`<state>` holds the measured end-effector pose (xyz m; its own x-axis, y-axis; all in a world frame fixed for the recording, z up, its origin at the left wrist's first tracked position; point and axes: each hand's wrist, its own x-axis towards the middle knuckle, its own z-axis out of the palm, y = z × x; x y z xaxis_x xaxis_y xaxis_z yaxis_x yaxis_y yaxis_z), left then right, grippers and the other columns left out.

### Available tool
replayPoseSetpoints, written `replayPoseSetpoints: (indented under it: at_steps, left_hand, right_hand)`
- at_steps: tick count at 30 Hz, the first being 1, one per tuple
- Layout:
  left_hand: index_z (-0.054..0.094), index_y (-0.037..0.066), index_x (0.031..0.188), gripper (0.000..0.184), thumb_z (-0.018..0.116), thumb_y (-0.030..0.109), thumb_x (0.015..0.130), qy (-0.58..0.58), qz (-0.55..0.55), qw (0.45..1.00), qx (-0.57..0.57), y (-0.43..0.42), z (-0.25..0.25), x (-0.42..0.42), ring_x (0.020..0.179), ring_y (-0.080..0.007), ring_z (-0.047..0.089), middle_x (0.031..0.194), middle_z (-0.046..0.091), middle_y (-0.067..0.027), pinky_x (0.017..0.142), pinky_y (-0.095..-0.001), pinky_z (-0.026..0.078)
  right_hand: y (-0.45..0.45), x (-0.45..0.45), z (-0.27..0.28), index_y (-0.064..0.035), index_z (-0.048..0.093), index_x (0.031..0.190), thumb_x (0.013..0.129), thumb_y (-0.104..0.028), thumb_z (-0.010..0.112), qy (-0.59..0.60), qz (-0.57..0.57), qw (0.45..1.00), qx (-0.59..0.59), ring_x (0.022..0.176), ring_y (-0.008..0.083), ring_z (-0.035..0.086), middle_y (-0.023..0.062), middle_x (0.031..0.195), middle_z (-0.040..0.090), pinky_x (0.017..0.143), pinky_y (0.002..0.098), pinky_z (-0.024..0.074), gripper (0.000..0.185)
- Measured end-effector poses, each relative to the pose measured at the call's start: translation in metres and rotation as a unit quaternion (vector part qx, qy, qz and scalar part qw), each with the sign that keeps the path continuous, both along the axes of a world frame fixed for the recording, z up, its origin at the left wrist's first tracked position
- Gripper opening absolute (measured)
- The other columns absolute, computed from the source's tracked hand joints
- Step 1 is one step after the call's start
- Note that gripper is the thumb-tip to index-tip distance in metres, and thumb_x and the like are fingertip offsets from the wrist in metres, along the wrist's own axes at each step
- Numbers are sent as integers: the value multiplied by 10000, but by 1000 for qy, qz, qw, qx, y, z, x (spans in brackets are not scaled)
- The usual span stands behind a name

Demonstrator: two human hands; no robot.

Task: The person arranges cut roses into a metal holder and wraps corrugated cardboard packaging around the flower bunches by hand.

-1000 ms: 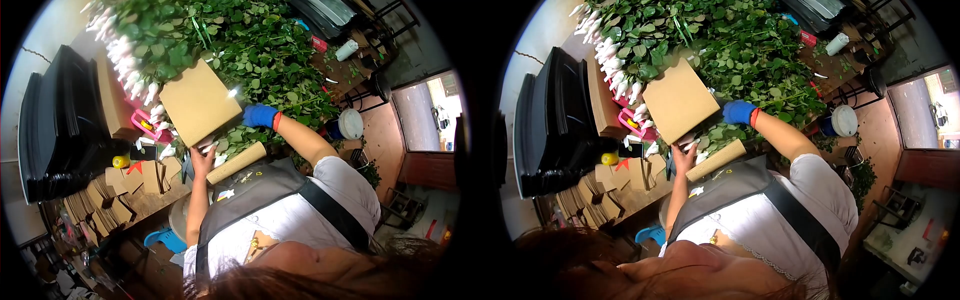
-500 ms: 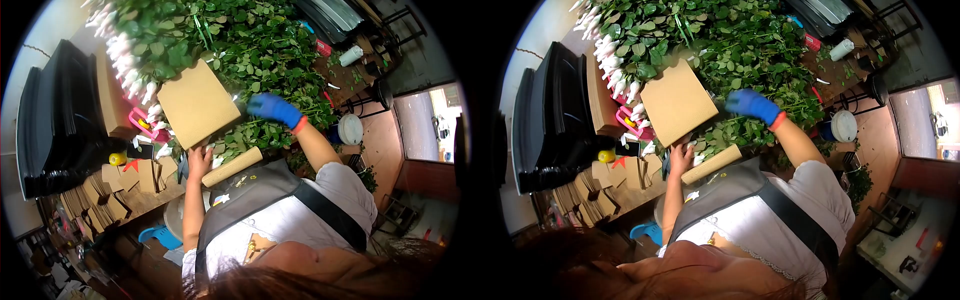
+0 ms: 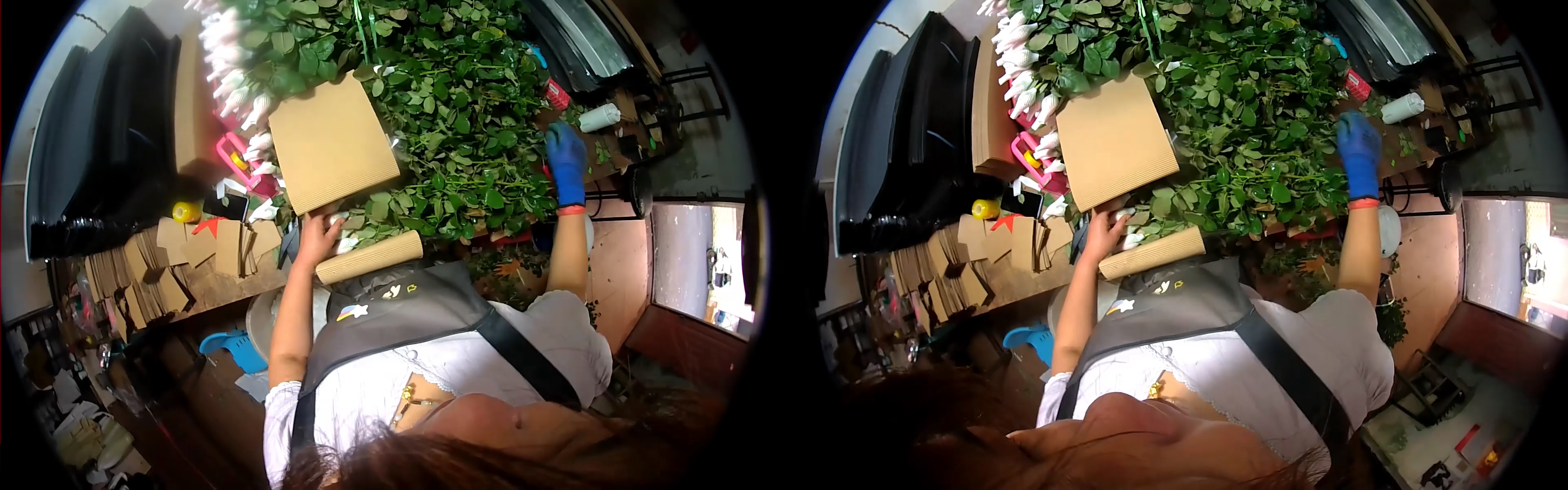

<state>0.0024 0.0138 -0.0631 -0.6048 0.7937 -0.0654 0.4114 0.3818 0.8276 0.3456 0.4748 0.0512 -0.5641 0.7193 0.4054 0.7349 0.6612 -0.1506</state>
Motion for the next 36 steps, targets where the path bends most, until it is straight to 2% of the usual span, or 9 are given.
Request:
replayPoseSetpoints:
  at_steps: [6, 8, 11, 16, 24, 27, 30, 32, 36]
  left_hand:
    - [666, -68, 1083, 387, 749, 240, 863, -42, -4, 998, -45, -1, -10, -5, 979, -382, 627, 1171, 580, -264, 831, -418, 517]
    - [665, -74, 1076, 396, 750, 249, 863, -73, -9, 992, -104, 1, -4, -9, 954, -385, 631, 1154, 585, -268, 828, -417, 516]
    - [657, -77, 1067, 423, 749, 283, 865, -21, -12, 999, -29, -5, -28, -12, 902, -396, 638, 1111, 594, -277, 805, -426, 516]
    - [652, -77, 1022, 454, 739, 339, 863, 14, 1, 999, -31, -3, -20, -5, 934, -420, 603, 1091, 576, -284, 806, -457, 497]
    - [651, -51, 1092, 431, 753, 295, 856, -5, -13, 997, -74, 1, -1, -4, 972, -415, 608, 1046, 631, -268, 844, -439, 499]
    - [638, -80, 916, 446, 753, 346, 852, 21, -14, 997, -74, 1, 8, -3, 866, -403, 615, 929, 621, -274, 788, -451, 500]
    - [595, -77, 825, 497, 750, 395, 844, 8, -14, 995, -96, 2, -4, -6, 835, -406, 608, 919, 608, -281, 737, -462, 497]
    - [594, -74, 824, 498, 748, 399, 844, 57, -14, 996, -71, 1, -4, -4, 798, -368, 621, 860, 620, -258, 704, -442, 496]
    - [668, -11, 928, 388, 724, 364, 846, -23, -41, 998, -36, -1, -14, -7, 921, -369, 615, 980, 635, -246, 808, -438, 488]
  right_hand:
    - [-54, -78, -5, -110, 712, 1058, 851, -280, 686, 97, 186, 974, -84, 943, 330, 675, 121, 1045, 708, 842, 423, 536, 269]
    - [-57, -104, -47, -117, 707, 1061, 812, -328, 722, -99, 108, 983, 111, 936, 328, 671, 125, 1011, 698, 836, 415, 537, 327]
    - [-35, -103, -102, -121, 706, 1063, 774, -357, 747, -220, 114, 968, 28, 934, 328, 664, 122, 985, 686, 839, 414, 535, 376]
    - [-7, -16, -20, -102, 692, 1190, 837, -140, 650, 43, 99, 991, -77, 1092, 347, 643, 166, 1203, 676, 972, 438, 497, 358]
    - [-12, 81, 81, 3, 620, 1268, 891, 12, 521, 96, 104, 988, 67, 1180, 331, 599, 178, 1302, 618, 1036, 406, 452, 390]
    - [-51, 50, 91, 8, 594, 1301, 906, 34, 518, 98, 161, 982, 35, 1166, 287, 604, 155, 1268, 629, 1011, 373, 475, 402]
    - [-75, 24, 44, -10, 641, 1227, 947, -7, 539, 324, 136, 894, -278, 1123, 272, 628, 144, 1268, 632, 971, 369, 503, 298]
    - [-93, -6, 17, -44, 660, 1206, 910, -28, 589, 186, 250, 948, -68, 1101, 280, 646, 146, 1289, 632, 960, 380, 510, 305]
    - [-107, -46, -38, -103, 675, 1197, 809, -83, 656, 10, 212, 975, -61, 1104, 323, 625, 124, 1290, 635, 973, 425, 497, 389]
